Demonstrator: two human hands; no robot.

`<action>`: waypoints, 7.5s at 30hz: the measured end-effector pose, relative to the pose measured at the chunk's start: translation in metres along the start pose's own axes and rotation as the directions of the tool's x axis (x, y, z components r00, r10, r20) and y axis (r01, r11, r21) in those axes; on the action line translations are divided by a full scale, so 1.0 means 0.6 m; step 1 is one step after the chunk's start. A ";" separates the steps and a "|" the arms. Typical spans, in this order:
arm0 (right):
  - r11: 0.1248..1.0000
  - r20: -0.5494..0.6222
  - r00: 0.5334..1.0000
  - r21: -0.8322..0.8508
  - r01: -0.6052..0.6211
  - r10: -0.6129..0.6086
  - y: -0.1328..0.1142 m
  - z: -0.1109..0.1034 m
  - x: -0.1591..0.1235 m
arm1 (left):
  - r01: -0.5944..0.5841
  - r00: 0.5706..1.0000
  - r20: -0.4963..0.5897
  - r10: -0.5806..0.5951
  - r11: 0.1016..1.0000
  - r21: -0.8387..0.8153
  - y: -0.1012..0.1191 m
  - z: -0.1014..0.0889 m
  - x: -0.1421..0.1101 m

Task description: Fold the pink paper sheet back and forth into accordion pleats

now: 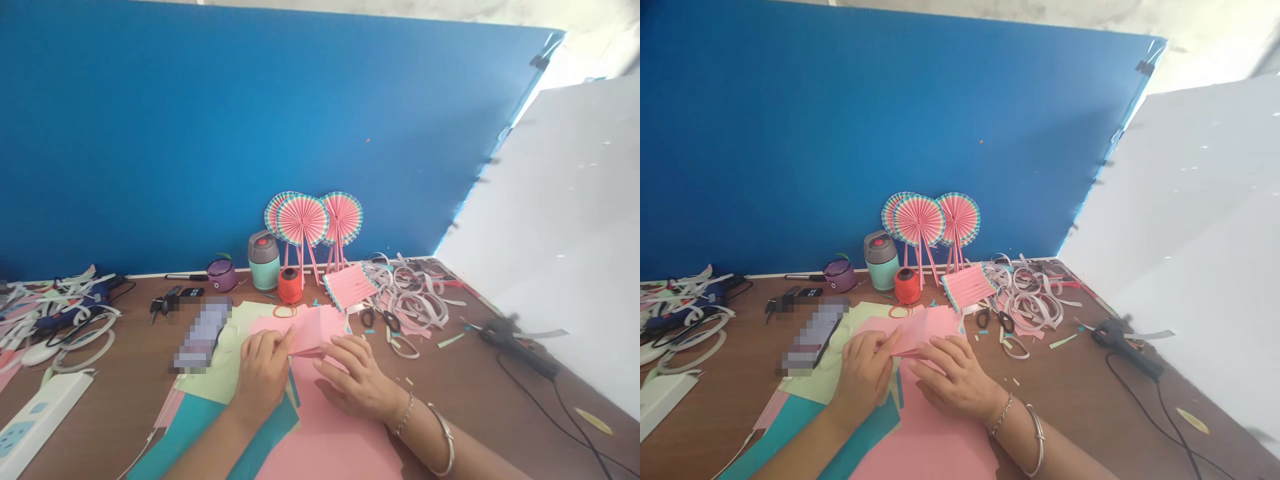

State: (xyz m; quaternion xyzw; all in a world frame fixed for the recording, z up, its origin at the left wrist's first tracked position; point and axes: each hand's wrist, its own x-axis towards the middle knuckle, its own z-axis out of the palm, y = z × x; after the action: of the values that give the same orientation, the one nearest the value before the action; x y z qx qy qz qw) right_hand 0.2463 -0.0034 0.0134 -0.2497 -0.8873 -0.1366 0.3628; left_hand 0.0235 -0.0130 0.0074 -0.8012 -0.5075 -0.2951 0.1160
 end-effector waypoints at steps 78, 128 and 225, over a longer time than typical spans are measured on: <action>0.946 0.454 0.867 0.133 -0.295 0.206 0.055 0.043 -0.006 | -0.115 0.937 0.324 0.129 0.991 -0.063 -0.020 0.027 0.007; 0.997 0.177 0.982 0.035 -0.075 0.067 0.009 0.012 0.005 | -0.146 0.968 0.199 0.153 0.988 -0.050 0.008 0.010 0.005; 0.709 0.530 0.681 0.195 -0.678 0.505 0.049 0.033 0.000 | 0.087 0.857 0.515 -0.025 0.992 -0.096 -0.033 0.012 0.013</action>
State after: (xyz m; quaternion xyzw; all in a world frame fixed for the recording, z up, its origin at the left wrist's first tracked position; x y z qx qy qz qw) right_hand 0.2509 0.0296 0.0014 -0.4779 -0.8209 0.2235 0.2184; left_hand 0.0110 0.0055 0.0038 -0.8412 -0.5250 -0.1035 -0.0785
